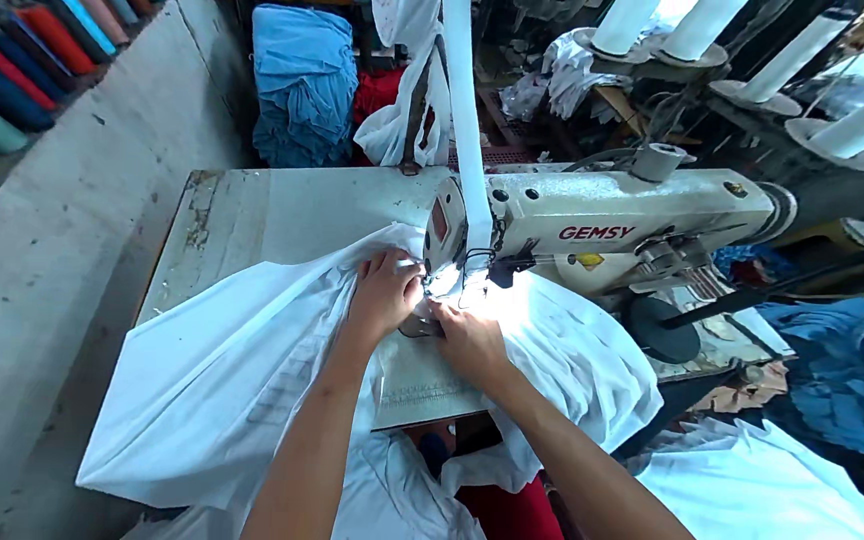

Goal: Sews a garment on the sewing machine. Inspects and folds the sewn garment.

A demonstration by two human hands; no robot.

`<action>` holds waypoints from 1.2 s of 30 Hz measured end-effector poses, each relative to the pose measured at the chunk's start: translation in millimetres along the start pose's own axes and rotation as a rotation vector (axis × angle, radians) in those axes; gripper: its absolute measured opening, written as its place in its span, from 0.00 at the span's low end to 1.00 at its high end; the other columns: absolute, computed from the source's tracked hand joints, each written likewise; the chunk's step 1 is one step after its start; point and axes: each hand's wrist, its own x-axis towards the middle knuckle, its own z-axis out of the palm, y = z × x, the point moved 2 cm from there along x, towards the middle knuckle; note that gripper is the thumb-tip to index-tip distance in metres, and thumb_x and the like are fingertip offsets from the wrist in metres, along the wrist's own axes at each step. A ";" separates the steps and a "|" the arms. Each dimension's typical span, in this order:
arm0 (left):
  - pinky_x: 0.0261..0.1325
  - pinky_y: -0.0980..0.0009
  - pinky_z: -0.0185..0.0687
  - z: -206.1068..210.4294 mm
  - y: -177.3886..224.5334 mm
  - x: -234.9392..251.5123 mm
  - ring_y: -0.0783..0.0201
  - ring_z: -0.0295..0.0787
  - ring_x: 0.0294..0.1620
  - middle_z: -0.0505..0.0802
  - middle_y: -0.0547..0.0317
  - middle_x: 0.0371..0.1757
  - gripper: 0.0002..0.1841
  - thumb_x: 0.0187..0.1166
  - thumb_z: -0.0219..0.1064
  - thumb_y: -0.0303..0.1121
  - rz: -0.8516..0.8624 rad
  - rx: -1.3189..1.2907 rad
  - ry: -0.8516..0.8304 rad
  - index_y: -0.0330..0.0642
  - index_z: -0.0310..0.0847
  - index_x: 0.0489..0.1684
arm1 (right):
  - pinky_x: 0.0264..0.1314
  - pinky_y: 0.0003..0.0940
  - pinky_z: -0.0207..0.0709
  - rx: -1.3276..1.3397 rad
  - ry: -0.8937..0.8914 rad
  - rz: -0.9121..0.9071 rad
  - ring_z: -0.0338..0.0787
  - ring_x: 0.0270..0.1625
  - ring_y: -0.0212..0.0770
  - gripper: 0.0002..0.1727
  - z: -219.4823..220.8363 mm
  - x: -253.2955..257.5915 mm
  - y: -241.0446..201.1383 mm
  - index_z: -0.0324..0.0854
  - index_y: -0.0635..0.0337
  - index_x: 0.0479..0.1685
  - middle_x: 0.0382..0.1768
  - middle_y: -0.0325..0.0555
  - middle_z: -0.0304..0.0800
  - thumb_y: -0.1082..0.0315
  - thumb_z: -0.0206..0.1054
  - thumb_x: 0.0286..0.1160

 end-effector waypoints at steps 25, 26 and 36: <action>0.81 0.41 0.61 9.9 -26.2 62.2 0.54 0.75 0.78 0.88 0.64 0.69 0.12 0.81 0.67 0.50 -0.202 -0.195 0.093 0.63 0.96 0.48 | 0.80 0.59 0.68 0.089 -0.254 -0.019 0.83 0.74 0.59 0.24 15.1 68.3 89.2 0.83 0.68 0.66 0.66 0.67 0.86 0.57 0.59 0.86; 0.81 0.41 0.62 11.1 -27.3 64.5 0.54 0.76 0.77 0.89 0.65 0.67 0.12 0.81 0.67 0.50 -0.182 -0.214 0.093 0.63 0.96 0.48 | 0.81 0.58 0.64 0.088 -0.349 -0.027 0.80 0.77 0.61 0.25 13.5 71.6 82.4 0.81 0.69 0.70 0.69 0.68 0.84 0.57 0.59 0.87; 0.47 0.47 0.86 -29.3 -4.2 -30.6 0.53 0.90 0.36 0.91 0.50 0.33 0.22 0.87 0.60 0.51 -0.323 -0.482 -0.037 0.41 0.89 0.51 | 0.33 0.52 0.81 0.237 0.208 0.036 0.86 0.32 0.48 0.25 -22.2 -37.4 92.4 0.87 0.60 0.58 0.35 0.49 0.89 0.46 0.65 0.81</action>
